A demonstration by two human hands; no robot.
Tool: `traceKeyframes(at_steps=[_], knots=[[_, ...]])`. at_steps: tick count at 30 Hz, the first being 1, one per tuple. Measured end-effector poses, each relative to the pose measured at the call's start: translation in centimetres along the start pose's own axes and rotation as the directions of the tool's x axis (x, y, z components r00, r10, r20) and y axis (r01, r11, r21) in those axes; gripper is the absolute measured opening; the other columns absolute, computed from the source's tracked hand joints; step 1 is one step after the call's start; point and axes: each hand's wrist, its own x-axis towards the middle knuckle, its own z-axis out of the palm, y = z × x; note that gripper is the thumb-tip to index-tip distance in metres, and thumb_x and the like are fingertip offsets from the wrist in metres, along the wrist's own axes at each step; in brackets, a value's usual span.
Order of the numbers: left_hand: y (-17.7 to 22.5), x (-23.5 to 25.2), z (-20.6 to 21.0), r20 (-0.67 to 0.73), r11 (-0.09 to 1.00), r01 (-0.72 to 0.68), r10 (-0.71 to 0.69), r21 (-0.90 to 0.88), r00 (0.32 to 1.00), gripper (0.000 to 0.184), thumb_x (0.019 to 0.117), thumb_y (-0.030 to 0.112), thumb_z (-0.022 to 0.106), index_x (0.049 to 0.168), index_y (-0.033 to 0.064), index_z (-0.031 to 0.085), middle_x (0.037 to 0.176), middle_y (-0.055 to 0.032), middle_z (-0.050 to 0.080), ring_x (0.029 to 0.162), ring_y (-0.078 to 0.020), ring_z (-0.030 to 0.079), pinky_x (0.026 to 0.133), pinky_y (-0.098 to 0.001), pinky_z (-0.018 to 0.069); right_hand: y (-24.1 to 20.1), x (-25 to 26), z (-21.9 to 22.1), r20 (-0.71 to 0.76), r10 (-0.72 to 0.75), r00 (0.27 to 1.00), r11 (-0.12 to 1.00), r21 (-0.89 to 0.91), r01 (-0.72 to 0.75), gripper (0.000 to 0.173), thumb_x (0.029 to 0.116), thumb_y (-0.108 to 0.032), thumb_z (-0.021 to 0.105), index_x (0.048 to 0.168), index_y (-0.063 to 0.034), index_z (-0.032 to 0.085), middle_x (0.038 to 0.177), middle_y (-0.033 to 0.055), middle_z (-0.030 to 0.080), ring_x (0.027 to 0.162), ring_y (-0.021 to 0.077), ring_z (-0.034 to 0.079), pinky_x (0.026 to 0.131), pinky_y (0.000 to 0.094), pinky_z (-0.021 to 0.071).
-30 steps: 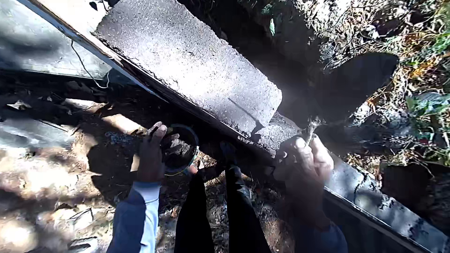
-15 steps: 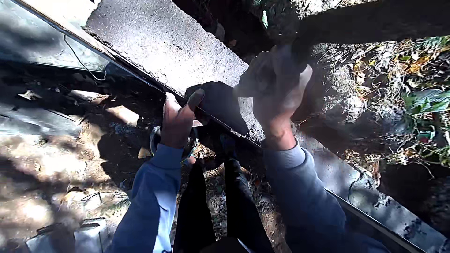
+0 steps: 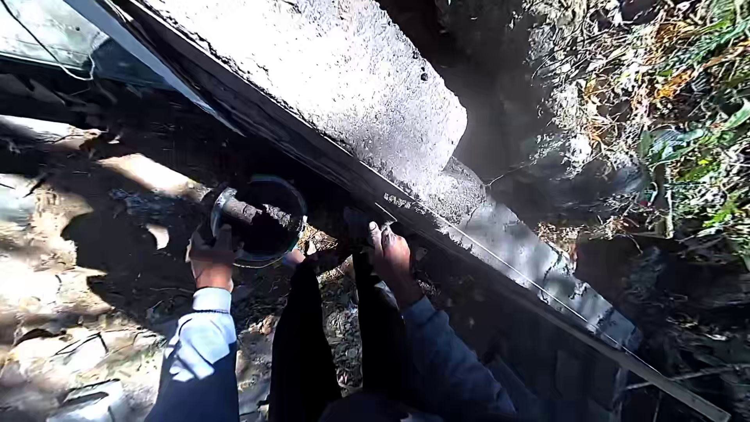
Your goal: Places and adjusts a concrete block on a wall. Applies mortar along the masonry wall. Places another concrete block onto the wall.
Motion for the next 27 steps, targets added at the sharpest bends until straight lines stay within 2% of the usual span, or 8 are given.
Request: traceKeyframes(at_steps=[3,7,10,12,17,20,23,27], knots=[[-6.0,3.4,-1.6,-0.036,0.986,0.047,-0.041,0.160,0.998,0.055,0.1052,0.029,0.055,0.150,0.0000,0.042,0.139,-0.0259,0.055,0.115,-0.0327,0.065,0.096,-0.0512,0.0547,5.0,-0.2,-0.3,-0.181,0.005,0.983,1.000,-0.022,-0.010,0.058,0.1094,-0.039,0.034,0.097,0.0038,0.071,0.082,0.0210,0.070,0.087,0.0366,0.071,0.082,0.0573,0.0537],[-8.3,7.6,-3.1,-0.075,0.891,0.127,-0.105,0.435,0.992,0.065,0.1028,0.031,0.061,0.150,-0.0080,0.038,0.145,-0.0342,0.049,0.139,-0.0462,0.046,0.117,-0.0586,0.0339,8.9,-2.7,-0.7,-0.249,0.070,0.966,0.996,-0.037,-0.082,0.059,0.1106,-0.035,0.034,0.091,0.0090,0.067,0.076,0.0199,0.064,0.076,0.0308,0.065,0.077,0.0506,0.0509],[-9.8,11.8,-2.6,-0.046,0.854,0.102,-0.091,0.510,0.995,0.069,0.0985,0.032,0.068,0.150,-0.0052,0.040,0.143,-0.0328,0.052,0.135,-0.0471,0.050,0.114,-0.0613,0.0378,10.9,-5.9,-1.6,-0.095,0.122,0.988,0.960,-0.240,-0.142,0.064,0.1090,-0.042,0.035,0.105,0.0112,0.070,0.095,0.0313,0.070,0.097,0.0480,0.068,0.092,0.0664,0.0475],[-11.0,15.2,-1.8,0.030,0.871,0.037,-0.060,0.491,0.998,0.079,0.0973,0.036,0.070,0.157,-0.0006,0.032,0.150,-0.0294,0.047,0.140,-0.0433,0.046,0.117,-0.0596,0.0346,12.0,-7.4,-1.1,0.026,0.137,0.990,0.954,-0.274,-0.125,0.057,0.1064,-0.039,0.044,0.110,0.0127,0.069,0.099,0.0338,0.070,0.099,0.0521,0.067,0.092,0.0708,0.0460],[-15.0,17.7,1.0,0.024,0.843,0.204,-0.248,0.498,0.968,0.071,0.0935,0.038,0.075,0.142,-0.0059,0.047,0.132,-0.0349,0.058,0.125,-0.0510,0.055,0.104,-0.0691,0.0411,12.9,-9.9,0.5,0.217,0.197,0.956,0.970,-0.183,-0.159,0.045,0.0981,-0.032,0.049,0.119,0.0044,0.066,0.094,0.0204,0.070,0.088,0.0340,0.069,0.082,0.0596,0.0526],[-17.4,15.6,0.8,-0.070,0.873,0.224,-0.215,0.433,0.974,0.069,0.0893,0.033,0.080,0.139,-0.0050,0.051,0.131,-0.0346,0.058,0.125,-0.0514,0.055,0.104,-0.0700,0.0417,12.5,-9.8,1.7,0.325,0.221,0.920,0.972,-0.153,-0.180,0.045,0.1039,-0.030,0.046,0.130,0.0025,0.064,0.106,0.0208,0.072,0.101,0.0340,0.070,0.092,0.0584,0.0519],[-18.5,15.4,2.8,0.060,0.882,0.126,-0.171,0.453,0.983,0.070,0.0940,0.029,0.074,0.150,-0.0010,0.043,0.142,-0.0313,0.053,0.133,-0.0464,0.051,0.110,-0.0640,0.0395,13.5,-9.5,1.5,0.379,0.243,0.893,0.968,-0.154,-0.198,0.049,0.1065,-0.039,0.046,0.138,-0.0036,0.060,0.114,0.0167,0.073,0.106,0.0307,0.070,0.096,0.0555,0.0532],[-15.6,13.2,7.1,0.099,0.789,0.098,-0.197,0.606,0.975,0.053,0.1019,0.028,0.062,0.136,-0.0108,0.053,0.132,-0.0354,0.058,0.126,-0.0484,0.056,0.107,-0.0641,0.0420,14.1,-8.8,0.9,0.432,0.240,0.869,0.968,-0.171,-0.182,0.050,0.1072,-0.038,0.049,0.143,-0.0039,0.059,0.128,0.0196,0.070,0.120,0.0370,0.066,0.106,0.0593,0.0471]])
